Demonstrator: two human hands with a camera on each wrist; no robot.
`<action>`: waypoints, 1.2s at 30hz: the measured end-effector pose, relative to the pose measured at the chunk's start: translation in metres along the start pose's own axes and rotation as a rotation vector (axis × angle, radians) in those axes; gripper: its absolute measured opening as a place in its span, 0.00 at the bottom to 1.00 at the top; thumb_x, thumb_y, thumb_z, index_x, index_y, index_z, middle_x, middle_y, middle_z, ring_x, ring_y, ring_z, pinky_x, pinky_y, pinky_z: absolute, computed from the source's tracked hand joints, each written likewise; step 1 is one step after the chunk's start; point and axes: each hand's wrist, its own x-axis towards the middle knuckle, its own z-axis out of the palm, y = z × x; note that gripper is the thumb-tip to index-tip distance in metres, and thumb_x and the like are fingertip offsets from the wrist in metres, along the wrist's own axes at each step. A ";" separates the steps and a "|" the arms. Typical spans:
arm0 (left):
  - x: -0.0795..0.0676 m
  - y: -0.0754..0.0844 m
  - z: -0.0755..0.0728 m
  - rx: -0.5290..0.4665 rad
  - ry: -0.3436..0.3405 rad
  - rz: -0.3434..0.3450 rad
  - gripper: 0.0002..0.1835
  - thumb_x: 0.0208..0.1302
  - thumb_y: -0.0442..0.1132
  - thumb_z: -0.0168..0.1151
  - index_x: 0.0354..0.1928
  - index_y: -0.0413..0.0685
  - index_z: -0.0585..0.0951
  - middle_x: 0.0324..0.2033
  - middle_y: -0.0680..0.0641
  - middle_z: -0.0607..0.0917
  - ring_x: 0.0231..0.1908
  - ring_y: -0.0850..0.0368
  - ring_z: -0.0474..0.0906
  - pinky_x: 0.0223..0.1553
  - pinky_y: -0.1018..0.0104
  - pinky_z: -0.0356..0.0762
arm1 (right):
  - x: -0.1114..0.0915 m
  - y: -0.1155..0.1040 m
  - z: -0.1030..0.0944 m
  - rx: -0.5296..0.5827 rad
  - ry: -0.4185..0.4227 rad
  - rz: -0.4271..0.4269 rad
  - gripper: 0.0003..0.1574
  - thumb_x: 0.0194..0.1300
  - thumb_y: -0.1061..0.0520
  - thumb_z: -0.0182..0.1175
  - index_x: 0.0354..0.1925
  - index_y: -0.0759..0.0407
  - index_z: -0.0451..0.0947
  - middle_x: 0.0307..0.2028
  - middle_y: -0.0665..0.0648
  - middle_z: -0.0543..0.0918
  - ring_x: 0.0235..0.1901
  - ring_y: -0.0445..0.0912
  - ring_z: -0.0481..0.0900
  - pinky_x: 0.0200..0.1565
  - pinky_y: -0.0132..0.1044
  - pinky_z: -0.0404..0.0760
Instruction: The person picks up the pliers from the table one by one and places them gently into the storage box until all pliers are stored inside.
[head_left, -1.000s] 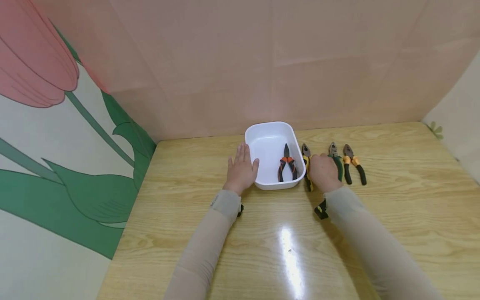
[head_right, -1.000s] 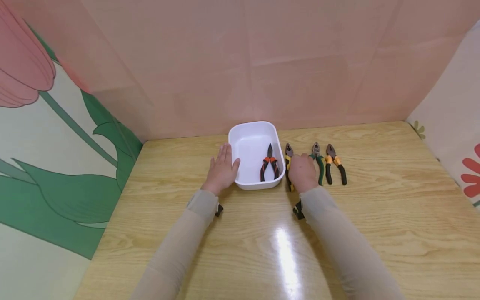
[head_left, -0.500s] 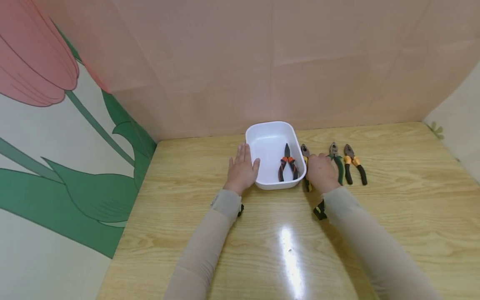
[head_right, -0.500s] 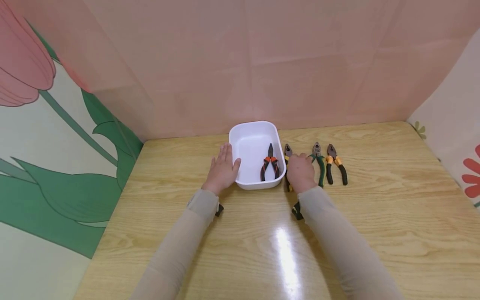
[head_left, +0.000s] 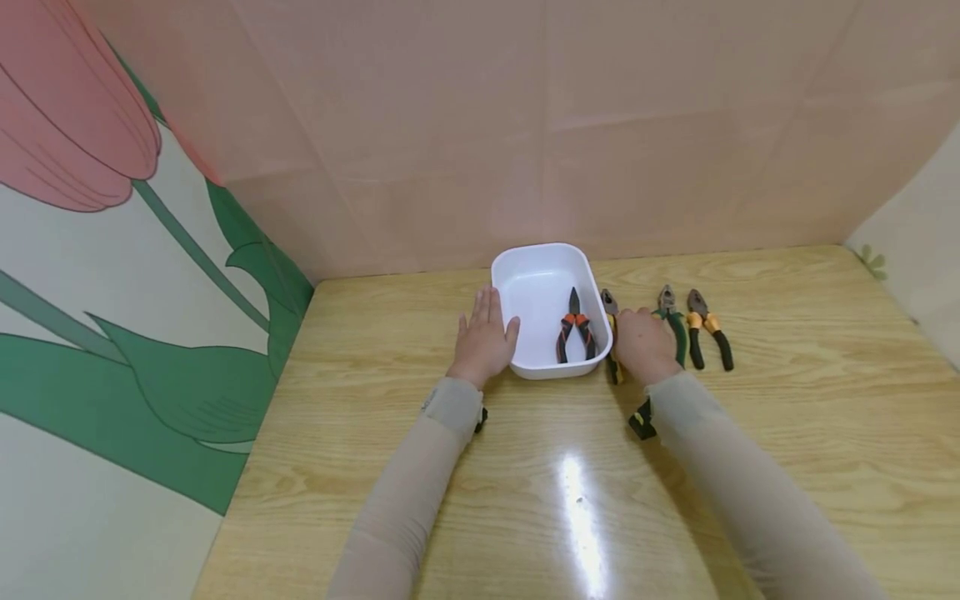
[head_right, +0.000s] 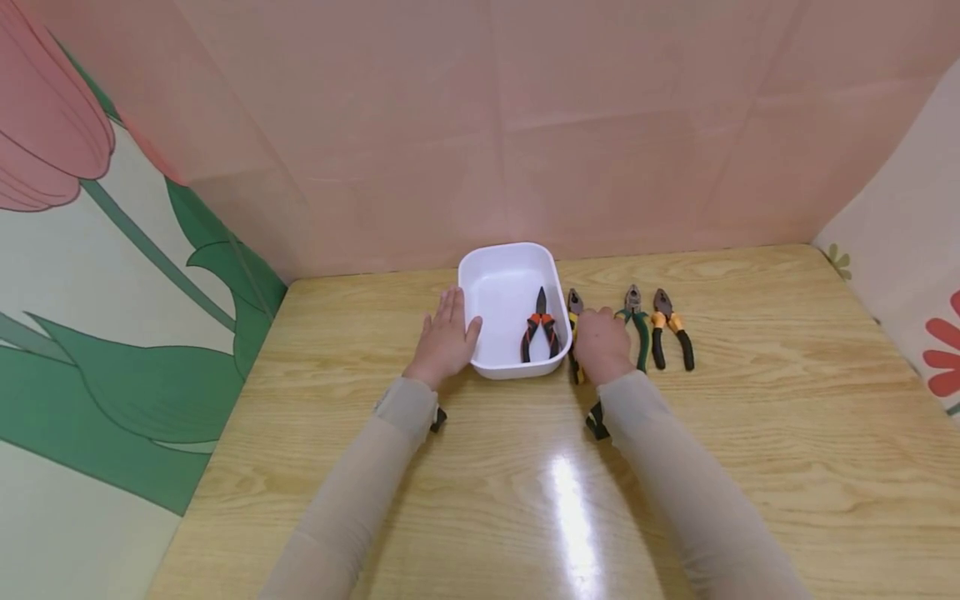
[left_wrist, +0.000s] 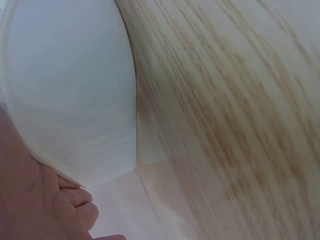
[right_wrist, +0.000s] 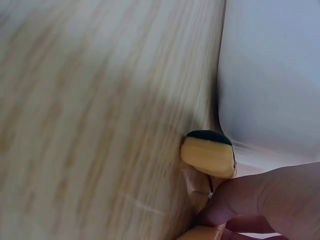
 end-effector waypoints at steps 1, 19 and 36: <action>0.000 0.000 0.000 -0.003 -0.001 0.000 0.38 0.75 0.59 0.30 0.77 0.48 0.37 0.78 0.47 0.39 0.78 0.53 0.33 0.76 0.44 0.41 | 0.001 0.000 0.000 -0.005 -0.003 0.004 0.15 0.68 0.62 0.48 0.45 0.72 0.76 0.39 0.74 0.77 0.37 0.64 0.79 0.36 0.56 0.81; 0.000 0.002 0.001 -0.016 -0.004 -0.002 0.38 0.75 0.59 0.30 0.77 0.48 0.38 0.78 0.47 0.39 0.78 0.54 0.33 0.76 0.44 0.41 | 0.002 0.006 -0.008 0.100 -0.061 -0.001 0.11 0.64 0.60 0.51 0.38 0.69 0.75 0.31 0.66 0.79 0.26 0.54 0.75 0.22 0.41 0.73; 0.000 0.000 0.002 -0.012 0.004 0.001 0.37 0.75 0.59 0.29 0.76 0.48 0.37 0.78 0.47 0.40 0.78 0.53 0.34 0.76 0.43 0.41 | 0.009 0.026 -0.023 0.480 -0.303 0.032 0.18 0.57 0.53 0.59 0.36 0.69 0.79 0.18 0.52 0.74 0.19 0.44 0.71 0.22 0.35 0.72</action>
